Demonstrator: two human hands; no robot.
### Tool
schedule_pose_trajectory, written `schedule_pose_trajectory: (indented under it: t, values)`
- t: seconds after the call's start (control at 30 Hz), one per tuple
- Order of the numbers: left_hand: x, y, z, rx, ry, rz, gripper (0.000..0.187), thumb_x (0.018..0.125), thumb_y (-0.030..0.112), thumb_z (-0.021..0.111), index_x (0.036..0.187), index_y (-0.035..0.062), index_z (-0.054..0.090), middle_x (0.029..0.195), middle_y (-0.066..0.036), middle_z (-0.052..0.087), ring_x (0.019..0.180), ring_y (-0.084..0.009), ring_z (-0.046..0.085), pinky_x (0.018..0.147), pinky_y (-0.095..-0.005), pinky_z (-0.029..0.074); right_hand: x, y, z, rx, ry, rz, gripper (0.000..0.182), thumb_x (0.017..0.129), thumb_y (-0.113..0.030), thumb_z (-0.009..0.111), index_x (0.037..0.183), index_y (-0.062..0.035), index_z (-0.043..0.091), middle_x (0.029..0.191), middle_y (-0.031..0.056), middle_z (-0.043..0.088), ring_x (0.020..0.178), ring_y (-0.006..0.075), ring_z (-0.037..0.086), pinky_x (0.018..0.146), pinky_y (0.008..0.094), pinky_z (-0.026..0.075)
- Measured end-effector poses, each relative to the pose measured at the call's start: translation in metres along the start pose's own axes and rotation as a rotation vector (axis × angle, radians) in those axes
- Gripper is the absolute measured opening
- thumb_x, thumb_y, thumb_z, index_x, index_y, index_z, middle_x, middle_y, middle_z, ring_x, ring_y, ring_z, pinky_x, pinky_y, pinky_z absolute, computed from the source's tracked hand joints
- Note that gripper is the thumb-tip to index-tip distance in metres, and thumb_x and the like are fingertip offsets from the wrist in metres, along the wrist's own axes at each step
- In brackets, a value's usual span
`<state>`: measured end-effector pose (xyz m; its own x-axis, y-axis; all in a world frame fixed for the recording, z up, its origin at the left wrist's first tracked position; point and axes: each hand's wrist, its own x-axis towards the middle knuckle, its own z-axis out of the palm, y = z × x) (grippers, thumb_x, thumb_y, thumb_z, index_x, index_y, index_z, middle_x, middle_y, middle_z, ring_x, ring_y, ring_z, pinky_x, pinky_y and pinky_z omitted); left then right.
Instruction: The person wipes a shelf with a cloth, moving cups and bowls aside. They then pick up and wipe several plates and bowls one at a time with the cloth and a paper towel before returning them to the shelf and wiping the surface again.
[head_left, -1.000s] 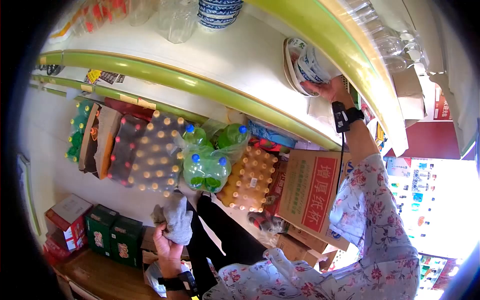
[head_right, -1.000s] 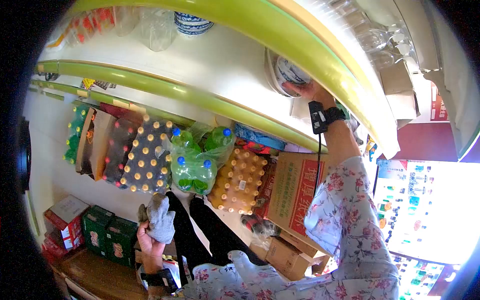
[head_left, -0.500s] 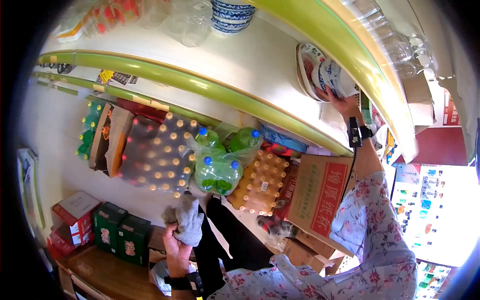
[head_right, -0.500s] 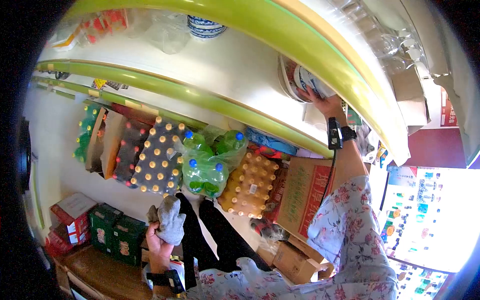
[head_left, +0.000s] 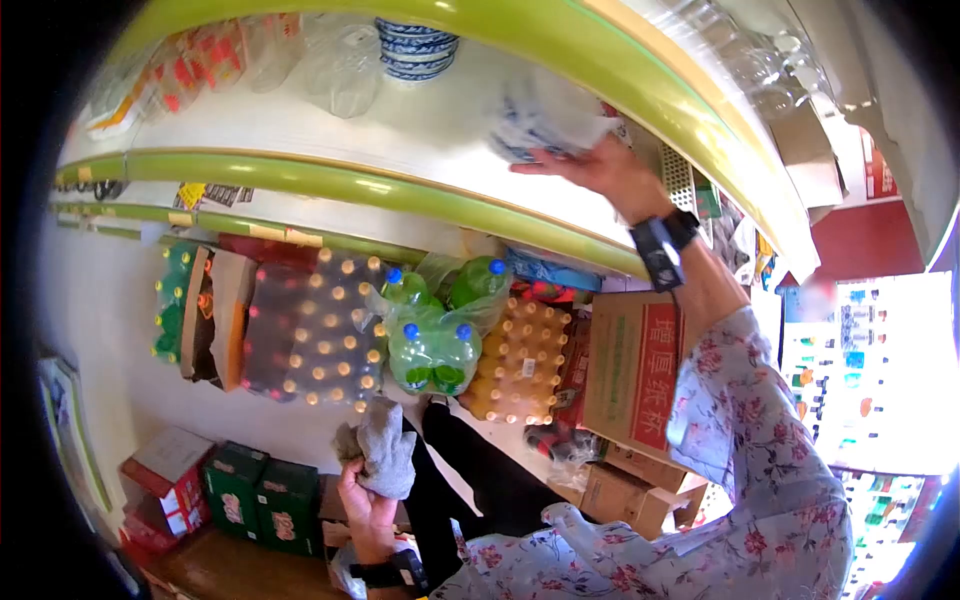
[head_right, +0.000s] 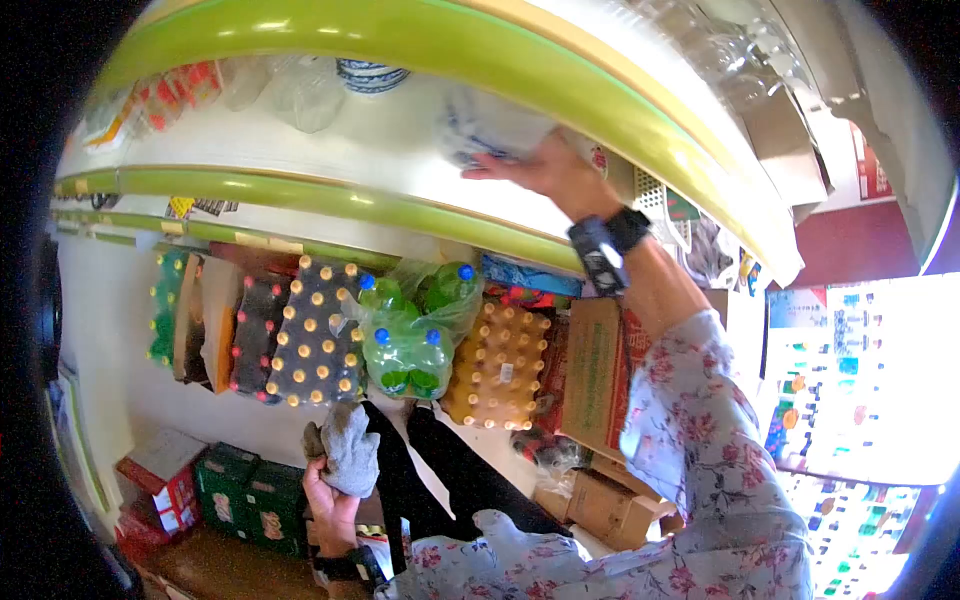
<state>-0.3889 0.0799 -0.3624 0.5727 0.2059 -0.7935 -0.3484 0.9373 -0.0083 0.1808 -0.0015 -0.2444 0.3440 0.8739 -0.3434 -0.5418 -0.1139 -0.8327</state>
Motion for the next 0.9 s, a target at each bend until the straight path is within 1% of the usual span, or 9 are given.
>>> schedule_pose_trajectory:
  t: [0.17,0.2,0.27,0.37,0.5,0.6,0.7,0.8,0.9]
  values:
    - [-0.018,0.007,0.017,0.029,-0.094,0.125,0.05,0.085,0.014,0.052,0.135,0.0142,0.05,0.131,-0.009,0.058,0.121,-0.0301,0.055,0.105,-0.0517,0.041,0.054,0.033,0.051,-0.52,-0.181,-0.256,0.047,0.096,-0.005,0.049,0.141,-0.0049,0.035,0.142,0.0181,0.039,0.124,0.0462,0.043,0.098,0.0453,0.053]
    - [-0.015,0.016,-0.001,-0.071,-0.018,0.028,0.055,0.085,0.012,0.051,0.139,0.0198,0.047,0.132,-0.009,0.057,0.122,-0.03,0.054,0.105,-0.0524,0.041,0.056,0.033,0.066,-0.589,-0.179,-0.303,0.048,0.095,-0.001,0.05,0.14,-0.0059,0.036,0.14,0.0167,0.041,0.123,0.0425,0.046,0.097,0.0438,0.054]
    - [-0.018,0.019,-0.004,-0.039,-0.028,0.042,0.055,0.085,0.012,0.051,0.139,0.0195,0.048,0.132,-0.009,0.057,0.121,-0.03,0.055,0.105,-0.0523,0.041,0.044,0.025,0.115,-0.701,-0.124,-0.348,0.055,0.09,0.009,0.053,0.14,-0.0087,0.038,0.138,0.0125,0.045,0.119,0.0339,0.052,0.095,0.0407,0.055]
    - [-0.017,0.023,-0.017,0.005,0.011,0.076,0.048,0.084,0.014,0.051,0.133,0.0133,0.052,0.128,-0.01,0.06,0.118,-0.0304,0.057,0.103,-0.0515,0.043,0.07,0.038,0.11,-0.711,-0.115,-0.391,0.065,0.085,0.018,0.055,0.14,-0.0117,0.038,0.136,0.0069,0.047,0.116,0.0249,0.054,0.093,0.0385,0.057]
    - [-0.019,0.025,-0.022,0.003,0.1,0.074,0.044,0.084,0.017,0.053,0.127,0.0089,0.056,0.123,-0.01,0.063,0.114,-0.0309,0.06,0.1,-0.0509,0.045,0.082,0.036,0.113,-0.697,-0.056,-0.32,0.065,0.083,0.012,0.062,0.14,-0.0127,0.04,0.136,0.0069,0.048,0.115,0.0282,0.055,0.092,0.0415,0.057]
    - [-0.017,0.024,-0.019,0.027,0.072,0.059,0.042,0.083,0.018,0.054,0.124,0.0078,0.057,0.121,-0.01,0.064,0.112,-0.031,0.061,0.1,-0.0507,0.045,0.063,0.032,0.122,-1.117,0.011,-0.52,0.068,0.08,0.004,0.07,0.14,-0.0115,0.04,0.134,0.0091,0.051,0.118,0.0332,0.053,0.095,0.0469,0.052]
    - [-0.008,0.021,-0.022,0.035,0.042,0.042,0.042,0.083,0.017,0.054,0.123,0.0074,0.058,0.12,-0.011,0.064,0.112,-0.0312,0.061,0.101,-0.0511,0.045,0.062,0.032,0.122,-1.275,-0.038,-0.778,0.065,0.084,-0.011,0.072,0.14,-0.0109,0.04,0.131,0.0117,0.053,0.124,0.0363,0.049,0.101,0.0497,0.045]
    - [-0.009,0.018,-0.016,0.03,0.064,0.035,0.042,0.083,0.017,0.054,0.123,0.0072,0.057,0.121,-0.011,0.064,0.114,-0.0314,0.06,0.102,-0.0518,0.044,0.025,0.037,0.118,-0.639,0.071,-0.443,0.061,0.091,-0.028,0.062,0.143,-0.0099,0.037,0.14,0.0186,0.039,0.125,0.0372,0.047,0.104,0.0487,0.043]
    - [-0.009,0.014,-0.007,0.039,0.023,0.048,0.043,0.083,0.015,0.054,0.125,0.0074,0.057,0.122,-0.011,0.063,0.115,-0.0315,0.059,0.102,-0.0523,0.044,-0.006,0.046,0.078,-0.167,0.242,-0.298,0.061,0.093,-0.04,0.058,0.142,-0.008,0.041,0.14,0.0194,0.04,0.116,0.0327,0.055,0.1,0.0437,0.047]
